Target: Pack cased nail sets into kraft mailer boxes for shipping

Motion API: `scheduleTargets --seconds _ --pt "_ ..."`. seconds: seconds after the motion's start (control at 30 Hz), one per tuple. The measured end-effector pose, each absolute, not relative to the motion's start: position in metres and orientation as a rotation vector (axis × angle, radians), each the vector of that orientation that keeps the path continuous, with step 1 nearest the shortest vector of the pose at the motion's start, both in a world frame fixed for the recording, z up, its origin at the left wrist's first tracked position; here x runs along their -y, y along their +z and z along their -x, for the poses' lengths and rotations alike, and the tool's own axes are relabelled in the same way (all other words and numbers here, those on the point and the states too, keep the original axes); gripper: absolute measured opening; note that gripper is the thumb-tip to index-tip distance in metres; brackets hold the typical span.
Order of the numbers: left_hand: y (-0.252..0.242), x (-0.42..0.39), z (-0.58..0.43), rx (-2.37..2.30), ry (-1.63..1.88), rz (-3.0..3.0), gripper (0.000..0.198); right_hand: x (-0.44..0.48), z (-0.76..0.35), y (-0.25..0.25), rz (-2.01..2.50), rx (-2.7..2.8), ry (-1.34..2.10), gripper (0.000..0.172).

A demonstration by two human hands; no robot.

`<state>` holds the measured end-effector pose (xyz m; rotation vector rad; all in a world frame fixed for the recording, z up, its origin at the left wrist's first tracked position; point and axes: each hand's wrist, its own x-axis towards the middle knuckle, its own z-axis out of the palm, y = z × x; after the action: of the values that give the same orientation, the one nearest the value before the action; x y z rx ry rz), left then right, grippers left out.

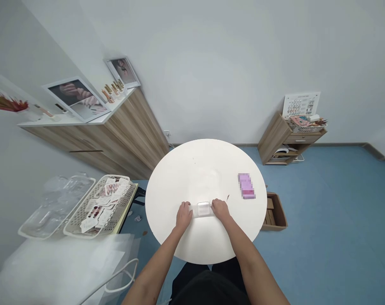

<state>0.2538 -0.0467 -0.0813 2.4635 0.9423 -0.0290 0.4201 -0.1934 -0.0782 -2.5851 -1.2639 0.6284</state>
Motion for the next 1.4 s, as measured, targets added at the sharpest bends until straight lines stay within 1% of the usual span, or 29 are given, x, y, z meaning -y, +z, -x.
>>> scheduleTargets --seconds 0.03,0.1,0.17,0.23,0.3,0.37,0.47,0.53,0.57,0.63,0.67,0.8,0.93,1.03,1.23,1.4 --pt "-0.081 0.05 -0.252 -0.871 0.037 -2.569 0.032 0.191 -0.42 -0.08 2.592 1.265 0.63 0.015" --pt "-0.085 0.056 -0.249 -0.57 0.143 -2.803 0.04 0.188 -0.421 -0.084 2.602 1.266 0.631 0.014" --pt "-0.093 0.063 -0.247 -0.218 0.154 -2.95 0.048 0.185 -0.421 -0.087 2.607 1.269 0.627 0.014" --pt "-0.102 0.067 -0.246 -0.06 0.11 -3.021 0.052 0.183 -0.421 -0.088 2.613 1.282 0.624 0.014" --pt "-0.111 0.069 -0.246 -0.072 0.063 -3.063 0.055 0.183 -0.419 -0.087 2.637 1.305 0.58 0.014" --pt "-0.116 0.067 -0.246 -0.107 0.025 -3.079 0.055 0.185 -0.415 -0.084 2.645 1.348 0.439 0.019" --pt "-0.118 0.064 -0.249 -0.105 -0.009 -3.072 0.054 0.195 -0.403 -0.086 2.489 1.552 0.214 0.025" --pt "-0.117 0.061 -0.252 -0.105 -0.025 -3.046 0.052 0.202 -0.394 -0.092 2.345 1.708 0.179 0.028" --pt "-0.115 0.06 -0.255 -0.107 -0.034 -3.027 0.052 0.205 -0.39 -0.096 2.305 1.751 0.176 0.032" --pt "-0.111 0.057 -0.26 -0.106 -0.051 -2.979 0.053 0.207 -0.385 -0.104 2.298 1.764 0.17 0.041" --pt "-0.108 0.055 -0.263 -0.1 -0.061 -2.952 0.054 0.206 -0.383 -0.108 2.314 1.748 0.164 0.042" --pt "-0.091 0.049 -0.274 -0.093 -0.089 -2.823 0.053 0.196 -0.386 -0.105 2.334 1.669 0.21 0.041" --pt "-0.075 0.047 -0.272 -0.233 -0.11 -2.627 0.039 0.194 -0.391 -0.087 2.346 1.57 0.428 0.036" --pt "-0.07 0.047 -0.266 -0.291 -0.142 -2.508 0.035 0.202 -0.391 -0.077 2.343 1.454 0.55 0.032" --pt "-0.067 0.038 -0.269 -0.272 -0.038 -2.541 0.02 0.196 -0.404 -0.067 2.341 1.451 0.583 0.022" --pt "-0.073 0.029 -0.288 -0.462 -0.013 -2.55 0.017 0.175 -0.419 -0.065 2.487 1.408 0.578 0.027"
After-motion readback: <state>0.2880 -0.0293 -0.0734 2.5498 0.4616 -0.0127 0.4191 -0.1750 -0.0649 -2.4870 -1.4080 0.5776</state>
